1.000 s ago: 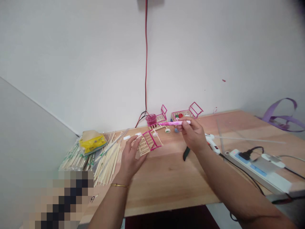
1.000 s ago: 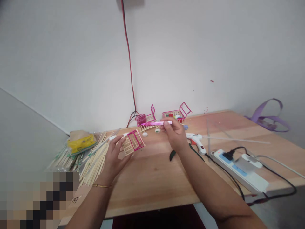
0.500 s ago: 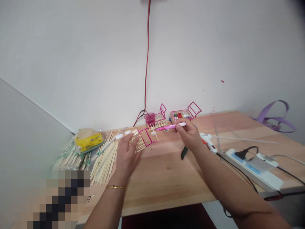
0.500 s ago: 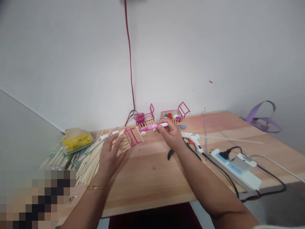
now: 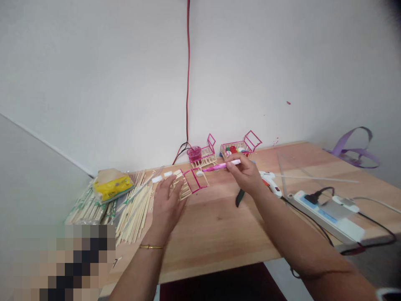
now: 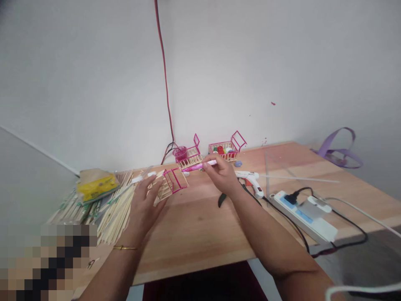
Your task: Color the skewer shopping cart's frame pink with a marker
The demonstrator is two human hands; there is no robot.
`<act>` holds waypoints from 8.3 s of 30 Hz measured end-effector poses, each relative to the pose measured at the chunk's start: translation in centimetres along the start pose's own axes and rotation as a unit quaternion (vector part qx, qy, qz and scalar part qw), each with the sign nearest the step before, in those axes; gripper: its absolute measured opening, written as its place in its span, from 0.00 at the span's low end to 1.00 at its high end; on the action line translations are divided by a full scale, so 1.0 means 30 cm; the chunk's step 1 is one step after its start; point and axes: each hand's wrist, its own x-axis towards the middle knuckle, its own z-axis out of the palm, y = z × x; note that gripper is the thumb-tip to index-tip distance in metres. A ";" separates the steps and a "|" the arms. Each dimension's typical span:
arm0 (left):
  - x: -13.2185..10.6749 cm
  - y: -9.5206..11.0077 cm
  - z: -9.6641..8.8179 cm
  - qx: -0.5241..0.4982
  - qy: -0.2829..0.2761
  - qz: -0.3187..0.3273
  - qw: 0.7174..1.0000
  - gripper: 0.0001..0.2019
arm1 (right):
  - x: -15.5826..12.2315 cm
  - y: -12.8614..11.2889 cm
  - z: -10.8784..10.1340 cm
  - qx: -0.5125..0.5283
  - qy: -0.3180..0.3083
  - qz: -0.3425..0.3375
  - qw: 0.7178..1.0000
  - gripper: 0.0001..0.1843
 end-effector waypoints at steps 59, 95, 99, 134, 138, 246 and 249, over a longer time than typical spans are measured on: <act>0.001 0.010 -0.001 0.000 0.001 -0.028 1.000 0.25 | -0.003 -0.092 0.008 -0.131 -0.032 -0.241 0.961 0.05; -0.003 -0.002 0.006 -0.009 0.022 -0.065 0.998 0.25 | -0.010 -0.111 0.001 -0.151 -0.064 -0.193 0.967 0.05; -0.002 -0.002 0.005 -0.018 0.022 -0.073 0.997 0.25 | -0.010 -0.108 -0.001 -0.157 -0.059 -0.204 0.965 0.06; -0.009 -0.008 0.011 -0.004 0.030 -0.063 0.998 0.25 | -0.007 -0.125 0.012 -0.158 -0.074 -0.264 0.949 0.07; -0.008 -0.007 0.011 -0.004 0.027 -0.061 0.998 0.25 | -0.004 -0.133 0.016 -0.175 -0.072 -0.276 0.942 0.07; 0.001 0.020 0.003 -0.170 0.011 -0.008 0.985 0.29 | -0.016 -0.055 -0.034 0.034 0.058 -0.081 0.994 0.01; 0.000 0.020 0.004 -0.172 0.009 -0.010 0.985 0.29 | -0.017 -0.056 -0.032 0.028 0.057 -0.076 0.995 0.01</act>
